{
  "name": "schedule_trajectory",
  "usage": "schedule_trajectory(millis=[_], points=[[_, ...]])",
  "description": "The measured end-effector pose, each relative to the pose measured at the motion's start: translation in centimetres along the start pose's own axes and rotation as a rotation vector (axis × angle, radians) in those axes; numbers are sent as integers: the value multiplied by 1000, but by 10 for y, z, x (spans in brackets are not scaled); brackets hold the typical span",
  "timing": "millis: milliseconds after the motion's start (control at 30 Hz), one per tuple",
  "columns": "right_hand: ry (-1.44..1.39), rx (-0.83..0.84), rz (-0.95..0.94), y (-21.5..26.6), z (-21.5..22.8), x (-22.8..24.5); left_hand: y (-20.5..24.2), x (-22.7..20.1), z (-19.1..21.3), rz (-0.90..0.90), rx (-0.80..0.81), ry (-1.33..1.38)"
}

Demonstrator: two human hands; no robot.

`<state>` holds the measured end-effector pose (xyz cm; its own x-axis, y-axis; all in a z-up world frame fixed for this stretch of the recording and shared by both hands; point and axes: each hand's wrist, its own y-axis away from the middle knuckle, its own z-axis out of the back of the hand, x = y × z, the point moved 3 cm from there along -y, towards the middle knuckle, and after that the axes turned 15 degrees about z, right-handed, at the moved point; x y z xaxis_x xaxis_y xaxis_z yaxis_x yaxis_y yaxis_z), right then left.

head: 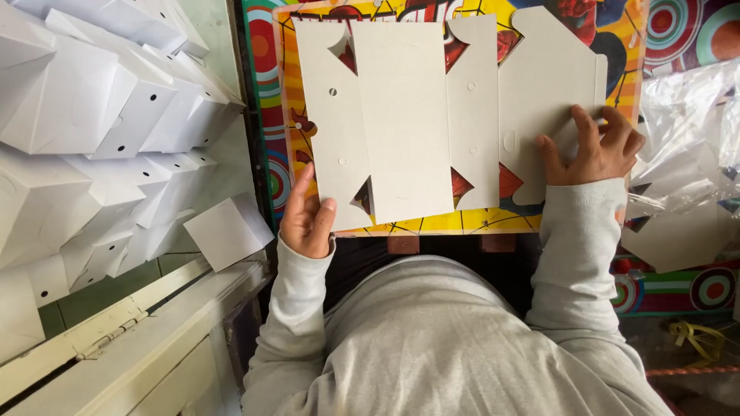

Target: The person folds a flat white paperboard blank into a small box by creasing the sides and tucking flaps into slots. The person completes the assembly by securing the top flaps and holding the finished box.

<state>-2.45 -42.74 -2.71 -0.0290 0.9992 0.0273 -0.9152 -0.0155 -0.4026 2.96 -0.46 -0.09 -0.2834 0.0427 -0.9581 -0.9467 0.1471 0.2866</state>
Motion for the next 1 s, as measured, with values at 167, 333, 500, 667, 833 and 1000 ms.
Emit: schedule_trajectory(millis=[167, 333, 500, 667, 833, 1000], points=[[-27, -141, 84, -17, 23, 34, 1, -17, -17, 46, 82, 295], [-547, -271, 362, -26, 78, 146, 16, -31, -65, -179, 70, 396], [-529, -432, 490, -63, 108, 140, 28, -21, -104, -497, 403, 611], [-710, -443, 212, -63, 130, 56, -8, -47, -81, -330, 222, 308], [-848, -620, 226, -65, 169, 27, -66, -85, -61, -437, -31, -12], [-844, -482, 891, -69, 160, -22, -139, -124, -52, -923, 271, -365]])
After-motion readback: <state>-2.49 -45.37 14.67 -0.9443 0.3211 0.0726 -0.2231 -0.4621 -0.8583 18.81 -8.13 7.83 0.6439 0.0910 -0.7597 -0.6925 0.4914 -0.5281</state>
